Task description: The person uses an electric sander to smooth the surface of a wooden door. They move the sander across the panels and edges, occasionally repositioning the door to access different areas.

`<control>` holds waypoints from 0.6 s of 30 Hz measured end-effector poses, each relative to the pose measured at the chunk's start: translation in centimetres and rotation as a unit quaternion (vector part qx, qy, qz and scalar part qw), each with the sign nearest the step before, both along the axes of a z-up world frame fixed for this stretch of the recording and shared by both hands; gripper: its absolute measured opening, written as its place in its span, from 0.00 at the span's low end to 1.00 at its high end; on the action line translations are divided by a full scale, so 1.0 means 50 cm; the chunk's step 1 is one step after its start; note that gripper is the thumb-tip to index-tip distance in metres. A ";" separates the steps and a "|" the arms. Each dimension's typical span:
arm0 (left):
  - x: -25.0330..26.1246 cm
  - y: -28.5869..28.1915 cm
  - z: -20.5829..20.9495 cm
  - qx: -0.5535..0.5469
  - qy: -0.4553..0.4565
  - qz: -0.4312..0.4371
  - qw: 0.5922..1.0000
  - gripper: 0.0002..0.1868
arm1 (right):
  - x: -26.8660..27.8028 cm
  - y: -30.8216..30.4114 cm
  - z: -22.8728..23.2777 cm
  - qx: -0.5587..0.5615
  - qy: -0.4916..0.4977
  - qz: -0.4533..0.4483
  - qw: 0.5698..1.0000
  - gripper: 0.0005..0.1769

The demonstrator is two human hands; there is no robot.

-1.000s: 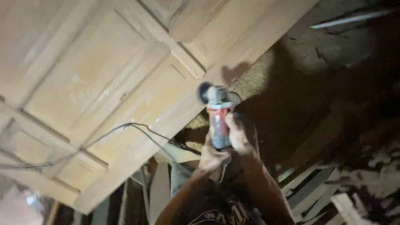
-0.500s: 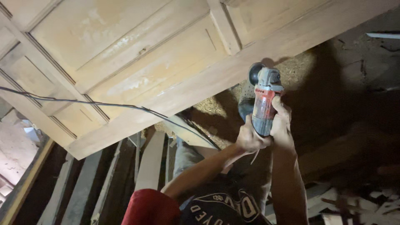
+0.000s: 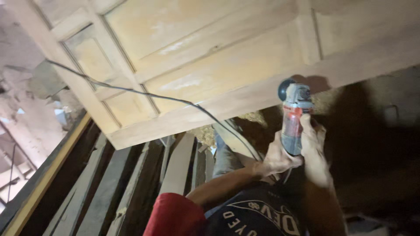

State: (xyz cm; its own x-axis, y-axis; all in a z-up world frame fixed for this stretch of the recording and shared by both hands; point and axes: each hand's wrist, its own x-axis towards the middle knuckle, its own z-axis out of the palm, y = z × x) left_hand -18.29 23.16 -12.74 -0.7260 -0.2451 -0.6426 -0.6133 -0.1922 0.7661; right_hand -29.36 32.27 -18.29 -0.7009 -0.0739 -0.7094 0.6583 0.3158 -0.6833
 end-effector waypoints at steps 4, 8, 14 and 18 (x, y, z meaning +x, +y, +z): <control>0.051 0.021 -0.090 -0.042 0.083 0.037 0.995 0.54 | -0.019 -0.071 0.071 0.036 0.033 0.164 0.985 0.28; 0.061 0.054 -0.214 -0.386 0.109 0.017 0.916 0.63 | -0.043 -0.144 0.068 0.117 0.098 0.277 0.949 0.43; 0.148 -0.045 -0.243 -0.191 -0.014 -0.171 0.966 0.55 | -0.061 -0.124 -0.018 0.243 0.055 0.379 0.891 0.56; 0.014 -0.232 -0.286 -0.346 0.040 -0.198 0.916 0.44 | -0.108 -0.070 -0.026 0.277 0.018 0.346 0.897 0.62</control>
